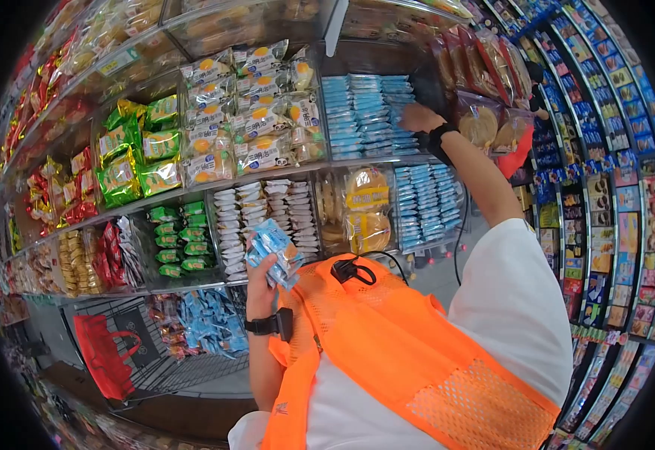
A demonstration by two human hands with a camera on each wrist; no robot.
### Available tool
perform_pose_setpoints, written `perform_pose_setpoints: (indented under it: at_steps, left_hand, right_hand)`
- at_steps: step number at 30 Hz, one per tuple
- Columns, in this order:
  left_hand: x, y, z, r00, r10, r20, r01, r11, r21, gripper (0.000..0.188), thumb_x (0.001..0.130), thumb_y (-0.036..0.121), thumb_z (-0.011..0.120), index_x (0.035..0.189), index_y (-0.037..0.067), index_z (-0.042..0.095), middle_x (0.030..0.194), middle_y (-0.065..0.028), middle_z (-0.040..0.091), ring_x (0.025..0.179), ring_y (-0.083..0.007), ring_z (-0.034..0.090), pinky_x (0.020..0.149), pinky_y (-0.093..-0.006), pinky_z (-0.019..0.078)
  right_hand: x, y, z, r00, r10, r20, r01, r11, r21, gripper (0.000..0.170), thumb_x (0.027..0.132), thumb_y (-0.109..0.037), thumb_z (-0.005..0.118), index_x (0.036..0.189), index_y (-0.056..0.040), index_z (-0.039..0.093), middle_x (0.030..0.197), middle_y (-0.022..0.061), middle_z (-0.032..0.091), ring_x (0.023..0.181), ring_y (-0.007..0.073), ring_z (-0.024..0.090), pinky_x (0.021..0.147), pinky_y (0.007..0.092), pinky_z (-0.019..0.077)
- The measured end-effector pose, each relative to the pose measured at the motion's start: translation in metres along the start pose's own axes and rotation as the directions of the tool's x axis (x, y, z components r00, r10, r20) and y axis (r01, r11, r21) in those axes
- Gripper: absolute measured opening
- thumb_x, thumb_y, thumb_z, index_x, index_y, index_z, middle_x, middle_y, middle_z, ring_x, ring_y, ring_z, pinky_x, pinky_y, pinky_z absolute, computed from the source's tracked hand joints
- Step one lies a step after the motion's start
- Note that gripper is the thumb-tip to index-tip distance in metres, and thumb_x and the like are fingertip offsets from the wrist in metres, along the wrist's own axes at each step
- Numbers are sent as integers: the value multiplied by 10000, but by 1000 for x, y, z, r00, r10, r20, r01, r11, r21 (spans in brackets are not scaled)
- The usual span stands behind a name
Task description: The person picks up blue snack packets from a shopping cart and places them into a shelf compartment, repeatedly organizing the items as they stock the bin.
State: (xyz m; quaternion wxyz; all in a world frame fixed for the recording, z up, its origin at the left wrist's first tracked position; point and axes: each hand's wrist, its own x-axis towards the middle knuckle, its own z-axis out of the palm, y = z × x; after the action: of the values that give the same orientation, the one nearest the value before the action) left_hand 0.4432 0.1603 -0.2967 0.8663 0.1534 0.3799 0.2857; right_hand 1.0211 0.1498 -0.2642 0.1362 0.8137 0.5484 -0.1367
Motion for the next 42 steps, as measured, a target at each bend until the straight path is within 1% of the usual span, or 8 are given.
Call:
perform_pose_setpoints:
  at_steps: [12, 18, 22, 23, 25, 34, 38, 42]
  left_hand:
    - [-3, 1, 16, 997, 51, 63, -58, 993, 105, 787, 822, 15, 730, 1498, 145, 348, 1329, -117, 528, 1189, -275, 582, 954, -426, 544]
    - [-32, 9, 36, 991, -72, 117, 79, 996, -53, 696, 863, 39, 721, 1441, 196, 368, 1172, -129, 597, 980, -260, 663, 750, -397, 596]
    - [-5, 0, 26, 983, 121, 138, -140, 981, 134, 588, 822, 20, 776, 1310, 177, 489, 1136, -103, 595, 921, -235, 669, 647, -373, 608]
    - [-2, 0, 23, 977, 159, 143, -178, 975, 136, 601, 812, 26, 792, 1317, 168, 498, 1154, -88, 601, 937, -216, 665, 693, -359, 600]
    - [-4, 0, 28, 976, 158, 148, -169, 983, 70, 621, 796, 25, 808, 1324, 164, 512, 1185, -65, 599, 1005, -198, 646, 796, -356, 581]
    - [10, -15, 20, 984, 161, 74, -170, 977, 129, 680, 787, 31, 803, 1372, 158, 480, 1237, -35, 581, 1121, -164, 595, 913, -330, 538]
    - [14, -16, 20, 986, 157, 62, -166, 969, 181, 673, 783, 49, 812, 1357, 160, 478, 1235, -34, 589, 1101, -162, 609, 901, -331, 542]
    - [7, -5, 32, 994, 89, 65, -98, 982, 161, 712, 749, 86, 856, 1349, 127, 475, 1207, -56, 600, 1094, -182, 616, 901, -336, 534]
  right_hand:
    - [-5, -35, -49, 952, 139, 274, -229, 915, 331, 358, 796, -91, 529, 1089, 42, 687, 975, 224, 706, 671, 287, 701, 603, 426, 547]
    - [76, 53, 12, 901, -311, -302, 360, 925, 120, 282, 852, -340, 586, 842, -66, 656, 674, 155, 561, 637, 304, 559, 604, 450, 445]
    - [134, 114, 36, 731, -673, 117, 614, 572, -544, 80, 718, -186, 664, 730, -109, 682, 645, 131, 571, 667, 361, 609, 613, 491, 493]
    - [137, 123, 37, 595, -791, -141, 644, 575, -506, 127, 740, -202, 632, 737, -91, 692, 764, 162, 656, 739, 378, 650, 641, 488, 519]
    - [178, 139, 79, 919, -372, -130, 308, 885, -349, 232, 807, -142, 578, 945, 1, 699, 987, 260, 685, 911, 432, 672, 768, 506, 542]
    - [107, 33, -33, 995, 101, 18, -99, 992, -83, 172, 820, -89, 609, 751, 26, 717, 845, 246, 707, 760, 355, 705, 714, 396, 579]
    - [82, -1, -76, 827, 294, 479, -353, 935, 37, 160, 850, -124, 653, 790, -21, 760, 912, 176, 746, 783, 251, 729, 698, 338, 571]
    - [96, 22, -39, 250, 78, 965, -386, 922, 25, 237, 927, -215, 624, 1059, -62, 750, 1164, 66, 734, 968, 156, 712, 810, 334, 553]
